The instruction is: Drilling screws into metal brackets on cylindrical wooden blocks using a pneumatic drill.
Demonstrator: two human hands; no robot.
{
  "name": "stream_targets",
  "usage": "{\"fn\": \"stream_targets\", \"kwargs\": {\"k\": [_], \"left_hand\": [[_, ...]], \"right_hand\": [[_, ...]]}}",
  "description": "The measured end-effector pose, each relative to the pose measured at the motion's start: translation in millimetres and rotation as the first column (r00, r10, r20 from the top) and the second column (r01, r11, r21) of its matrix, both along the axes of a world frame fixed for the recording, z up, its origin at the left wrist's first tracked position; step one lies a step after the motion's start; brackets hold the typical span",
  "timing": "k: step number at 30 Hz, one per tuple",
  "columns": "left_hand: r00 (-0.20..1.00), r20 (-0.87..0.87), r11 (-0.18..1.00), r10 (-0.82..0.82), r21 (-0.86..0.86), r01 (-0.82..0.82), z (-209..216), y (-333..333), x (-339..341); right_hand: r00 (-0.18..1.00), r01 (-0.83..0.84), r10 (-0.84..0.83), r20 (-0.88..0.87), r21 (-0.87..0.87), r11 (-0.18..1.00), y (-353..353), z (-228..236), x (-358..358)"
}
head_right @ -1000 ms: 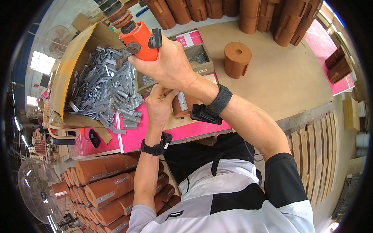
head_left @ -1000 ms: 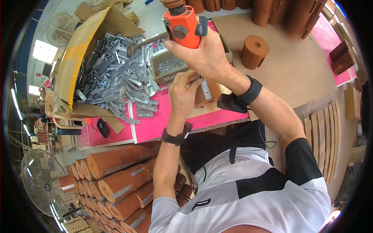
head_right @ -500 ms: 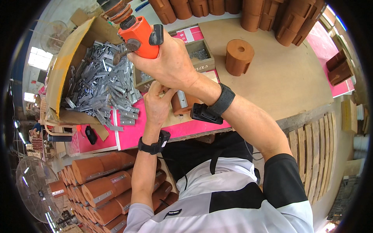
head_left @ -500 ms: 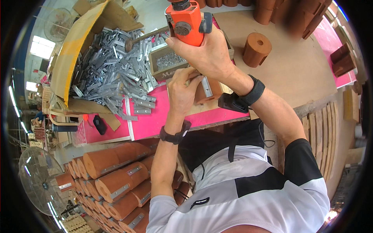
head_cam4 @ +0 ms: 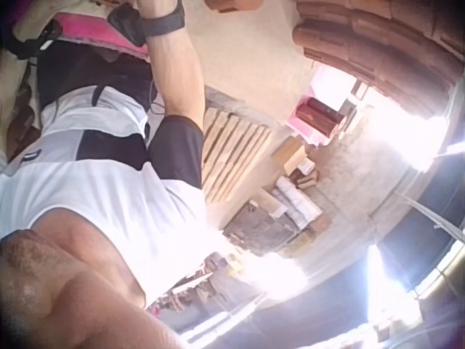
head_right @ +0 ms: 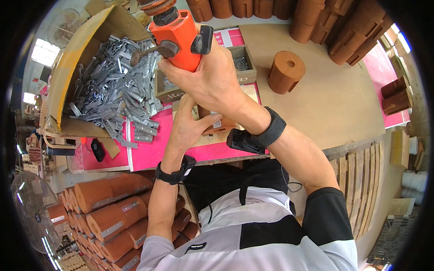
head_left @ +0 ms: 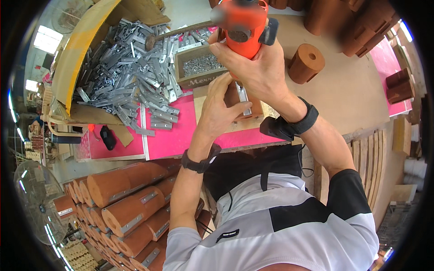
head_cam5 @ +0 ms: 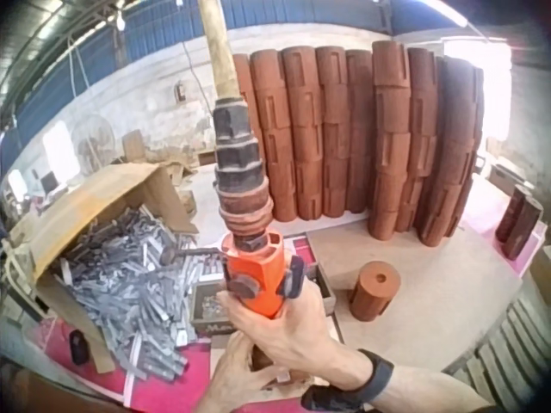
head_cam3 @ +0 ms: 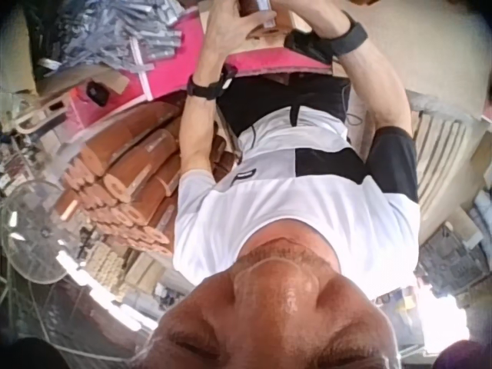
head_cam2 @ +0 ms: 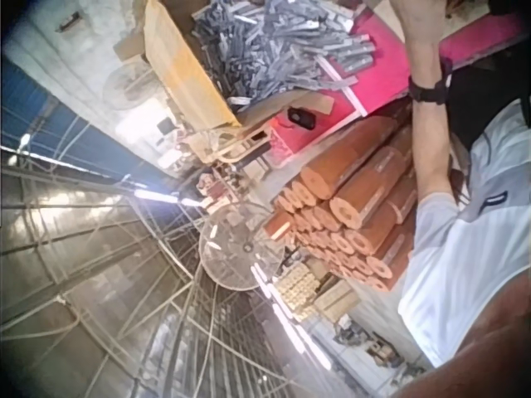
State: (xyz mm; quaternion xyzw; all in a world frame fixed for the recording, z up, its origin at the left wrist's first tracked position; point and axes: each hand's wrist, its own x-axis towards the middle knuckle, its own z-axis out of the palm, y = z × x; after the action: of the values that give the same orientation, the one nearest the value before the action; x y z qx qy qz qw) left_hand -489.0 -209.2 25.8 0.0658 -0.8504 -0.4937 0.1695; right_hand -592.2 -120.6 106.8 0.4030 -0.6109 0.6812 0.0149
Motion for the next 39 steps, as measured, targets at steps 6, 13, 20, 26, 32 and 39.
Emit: {"fn": "stream_targets", "kwargs": {"k": [6,13,20,26,32,39], "left_hand": [[1.0,-0.021,1.0,0.001,-0.025,-0.002,-4.8,-2.5,-1.1],[0.999,-0.045,0.999,0.024,-0.038,-0.026,-3.6,-1.5,2.4],[0.998,-0.055,0.997,0.004,-0.08,-0.008,4.6,-6.5,-5.2],[0.975,-0.099,0.873,0.199,-0.435,-0.222,-10.5,-75.9,-59.3],[0.944,0.29,0.922,0.16,-0.385,-0.038,-75.8,-155.4,-89.3],[0.915,0.35,0.928,0.199,-0.368,-0.061,-42.4,-123.7,-92.5]], "right_hand": [[0.999,0.048,-0.048,0.01,0.009,0.999,0.7,-1.6,-1.4],[0.999,0.029,-0.028,0.046,-0.015,0.999,1.6,-7.5,-0.1],[0.998,-0.033,0.038,0.049,-0.101,0.994,1.6,-6.7,-10.8],[0.993,0.037,-0.025,0.116,-0.101,0.994,35.4,17.3,-5.9],[0.992,0.037,-0.024,0.128,-0.097,0.995,48.7,11.1,2.6],[0.988,0.149,-0.153,-0.032,-0.099,0.984,63.3,2.9,-9.2]]}}
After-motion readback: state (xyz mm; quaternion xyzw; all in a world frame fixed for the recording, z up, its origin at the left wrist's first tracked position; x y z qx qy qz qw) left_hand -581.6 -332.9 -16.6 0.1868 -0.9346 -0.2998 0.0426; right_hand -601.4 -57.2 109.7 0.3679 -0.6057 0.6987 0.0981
